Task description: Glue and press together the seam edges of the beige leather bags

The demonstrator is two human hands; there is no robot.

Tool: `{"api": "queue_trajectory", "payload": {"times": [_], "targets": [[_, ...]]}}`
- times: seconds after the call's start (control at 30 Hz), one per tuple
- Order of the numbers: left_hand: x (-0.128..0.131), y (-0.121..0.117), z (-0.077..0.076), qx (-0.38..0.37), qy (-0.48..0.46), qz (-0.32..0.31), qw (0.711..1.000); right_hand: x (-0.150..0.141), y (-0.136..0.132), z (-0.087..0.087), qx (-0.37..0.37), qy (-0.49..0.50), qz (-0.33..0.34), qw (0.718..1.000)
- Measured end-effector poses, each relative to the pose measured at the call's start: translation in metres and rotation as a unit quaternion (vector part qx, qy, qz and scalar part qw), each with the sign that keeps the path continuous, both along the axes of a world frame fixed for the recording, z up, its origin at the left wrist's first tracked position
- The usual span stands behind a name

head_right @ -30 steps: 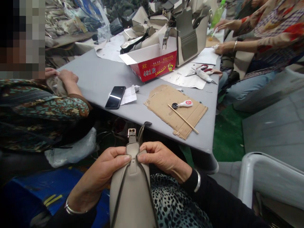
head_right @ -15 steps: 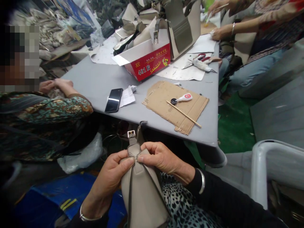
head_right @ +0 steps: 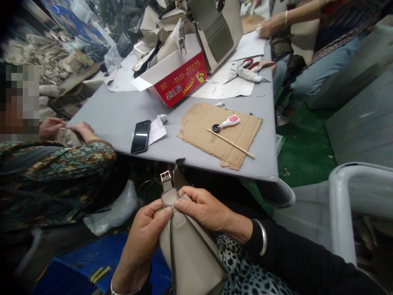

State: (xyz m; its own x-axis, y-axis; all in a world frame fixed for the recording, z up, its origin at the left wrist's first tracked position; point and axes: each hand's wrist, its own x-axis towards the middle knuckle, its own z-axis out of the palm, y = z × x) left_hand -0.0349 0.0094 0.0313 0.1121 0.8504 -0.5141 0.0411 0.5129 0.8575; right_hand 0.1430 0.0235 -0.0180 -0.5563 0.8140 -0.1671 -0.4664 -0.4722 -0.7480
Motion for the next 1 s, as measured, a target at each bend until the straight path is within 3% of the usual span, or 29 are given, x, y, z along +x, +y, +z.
{"api": "queue_trajectory", "payload": {"times": [0.2, 0.4, 0.63, 1.0], "targets": [[0.0, 0.004, -0.01, -0.022, -0.029, -0.008, 0.999, 0.0, -0.002, -0.006, 0.001, 0.01, -0.019, 1.0], [0.0, 0.006, -0.015, -0.02, -0.002, -0.008, 1.0, 0.006, 0.0, -0.005, 0.084, -0.078, -0.039, 0.993], [-0.003, 0.007, -0.012, -0.015, 0.051, -0.041, 0.998, 0.005, -0.001, -0.005, 0.114, -0.111, -0.052, 0.986], [0.002, 0.007, -0.002, -0.07, 0.019, -0.045, 0.996, 0.004, -0.002, -0.005, 0.101, -0.114, -0.059, 0.987]]}}
